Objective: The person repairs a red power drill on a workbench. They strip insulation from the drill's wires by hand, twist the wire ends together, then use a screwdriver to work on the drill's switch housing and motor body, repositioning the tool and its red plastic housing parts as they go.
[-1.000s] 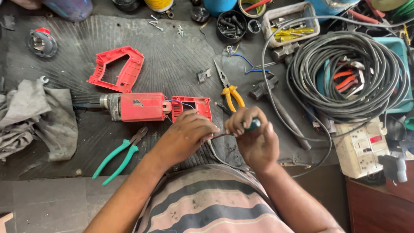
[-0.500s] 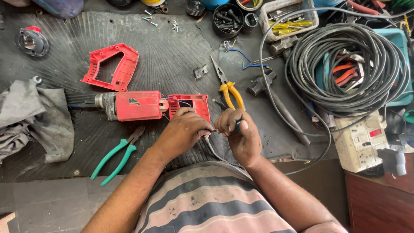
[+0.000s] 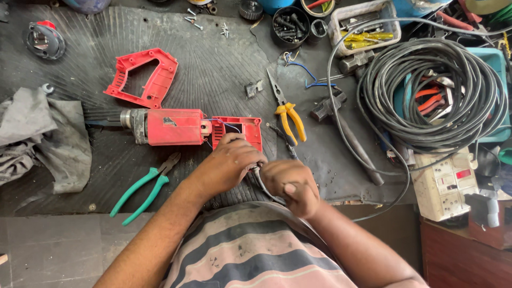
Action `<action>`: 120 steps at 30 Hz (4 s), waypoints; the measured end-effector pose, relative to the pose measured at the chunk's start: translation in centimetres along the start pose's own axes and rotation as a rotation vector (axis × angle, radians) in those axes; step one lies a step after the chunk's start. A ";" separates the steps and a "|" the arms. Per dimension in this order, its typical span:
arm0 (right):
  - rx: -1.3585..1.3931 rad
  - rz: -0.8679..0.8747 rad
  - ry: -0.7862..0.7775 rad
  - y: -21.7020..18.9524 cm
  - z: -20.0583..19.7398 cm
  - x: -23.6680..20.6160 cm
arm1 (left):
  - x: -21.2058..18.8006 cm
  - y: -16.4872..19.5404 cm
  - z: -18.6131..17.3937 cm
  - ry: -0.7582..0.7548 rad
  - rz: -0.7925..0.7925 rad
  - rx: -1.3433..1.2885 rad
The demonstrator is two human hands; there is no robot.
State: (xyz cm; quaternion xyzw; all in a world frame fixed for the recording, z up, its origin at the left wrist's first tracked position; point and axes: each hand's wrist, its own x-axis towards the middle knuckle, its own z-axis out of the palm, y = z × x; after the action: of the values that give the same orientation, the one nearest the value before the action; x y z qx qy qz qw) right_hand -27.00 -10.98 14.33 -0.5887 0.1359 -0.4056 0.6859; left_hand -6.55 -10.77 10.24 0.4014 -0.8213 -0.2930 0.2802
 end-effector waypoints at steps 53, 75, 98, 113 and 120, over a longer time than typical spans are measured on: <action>0.168 -0.322 0.799 2.4 9.6 0.2 | -12.8 3.8 -10.9 0.184 0.082 -0.279; -0.406 0.307 0.727 5.1 1.7 -7.9 | 3.3 11.0 -6.6 0.159 0.252 0.009; -0.662 0.244 0.506 10.9 -3.7 -9.2 | 6.2 10.8 -6.0 -0.153 0.107 0.121; -0.587 0.203 0.450 8.0 -4.6 -7.5 | 7.2 9.8 -6.0 -0.106 0.110 0.188; -0.992 0.106 0.114 3.5 -4.9 -4.3 | 4.7 7.9 -6.0 -0.010 0.046 -0.207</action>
State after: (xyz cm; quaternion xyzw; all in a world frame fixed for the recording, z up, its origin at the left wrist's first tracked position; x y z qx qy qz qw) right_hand -31.62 -11.36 8.56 -0.8131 0.3795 -0.2883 0.3343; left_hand -8.73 -12.15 20.84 0.3501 -0.7969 -0.3717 0.3228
